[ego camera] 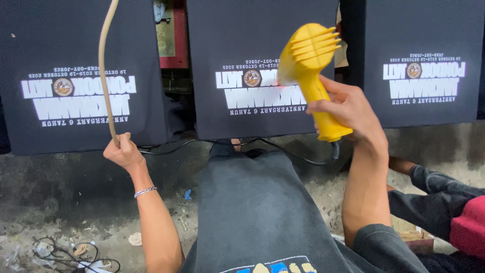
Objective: Drying screen-printed designs on black t-shirts using a handheld heat gun.
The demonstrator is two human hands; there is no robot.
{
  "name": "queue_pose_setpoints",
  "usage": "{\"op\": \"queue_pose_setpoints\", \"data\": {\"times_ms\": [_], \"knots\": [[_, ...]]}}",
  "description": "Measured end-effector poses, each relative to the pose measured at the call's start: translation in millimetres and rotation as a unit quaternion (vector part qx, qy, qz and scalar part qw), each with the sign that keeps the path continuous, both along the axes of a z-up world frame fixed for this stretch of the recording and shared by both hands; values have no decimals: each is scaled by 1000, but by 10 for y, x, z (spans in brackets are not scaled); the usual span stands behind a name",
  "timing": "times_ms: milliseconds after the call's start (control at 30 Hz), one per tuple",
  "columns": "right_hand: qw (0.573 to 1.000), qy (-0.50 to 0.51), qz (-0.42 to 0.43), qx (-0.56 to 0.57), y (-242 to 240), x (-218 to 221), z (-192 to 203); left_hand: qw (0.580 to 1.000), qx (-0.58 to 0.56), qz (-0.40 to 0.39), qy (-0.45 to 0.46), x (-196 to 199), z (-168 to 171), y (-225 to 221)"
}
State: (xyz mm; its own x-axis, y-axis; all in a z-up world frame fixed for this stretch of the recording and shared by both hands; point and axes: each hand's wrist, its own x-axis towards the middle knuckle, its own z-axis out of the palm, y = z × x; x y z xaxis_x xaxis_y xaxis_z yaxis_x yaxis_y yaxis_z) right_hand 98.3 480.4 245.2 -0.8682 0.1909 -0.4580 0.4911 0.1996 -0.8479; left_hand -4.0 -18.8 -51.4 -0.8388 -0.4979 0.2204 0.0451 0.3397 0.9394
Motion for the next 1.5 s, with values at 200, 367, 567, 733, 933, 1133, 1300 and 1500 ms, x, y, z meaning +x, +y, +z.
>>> {"op": "queue_pose_setpoints", "data": {"times_ms": [200, 367, 567, 733, 933, 1133, 1300, 1500], "knots": [[994, 18, -102, 19, 241, 282, 71, 1000, -6, -3, 12, 4, 57, 23], [991, -7, -117, 66, 393, 328, 124, 1000, 15, -14, -4, 29, 197, 82], [992, -57, -103, 51, 211, 154, 169, 999, 27, -11, -27, 39, 281, 120], [1000, 13, -25, -10, -85, -49, 115, 999, -24, 14, 17, -15, -70, -41], [999, 16, 36, -31, -308, -302, 83, 1000, -1, 7, 19, -3, -41, -14], [1000, 16, 4, -6, -143, -258, 97, 1000, 4, 10, 17, 1, 10, 23], [996, 38, -85, 8, 111, -16, 78, 1000, 7, -3, 13, 10, -64, -22], [991, 50, -119, 31, 463, 206, -11, 1000, 6, -13, 12, 28, 16, -5]]}}
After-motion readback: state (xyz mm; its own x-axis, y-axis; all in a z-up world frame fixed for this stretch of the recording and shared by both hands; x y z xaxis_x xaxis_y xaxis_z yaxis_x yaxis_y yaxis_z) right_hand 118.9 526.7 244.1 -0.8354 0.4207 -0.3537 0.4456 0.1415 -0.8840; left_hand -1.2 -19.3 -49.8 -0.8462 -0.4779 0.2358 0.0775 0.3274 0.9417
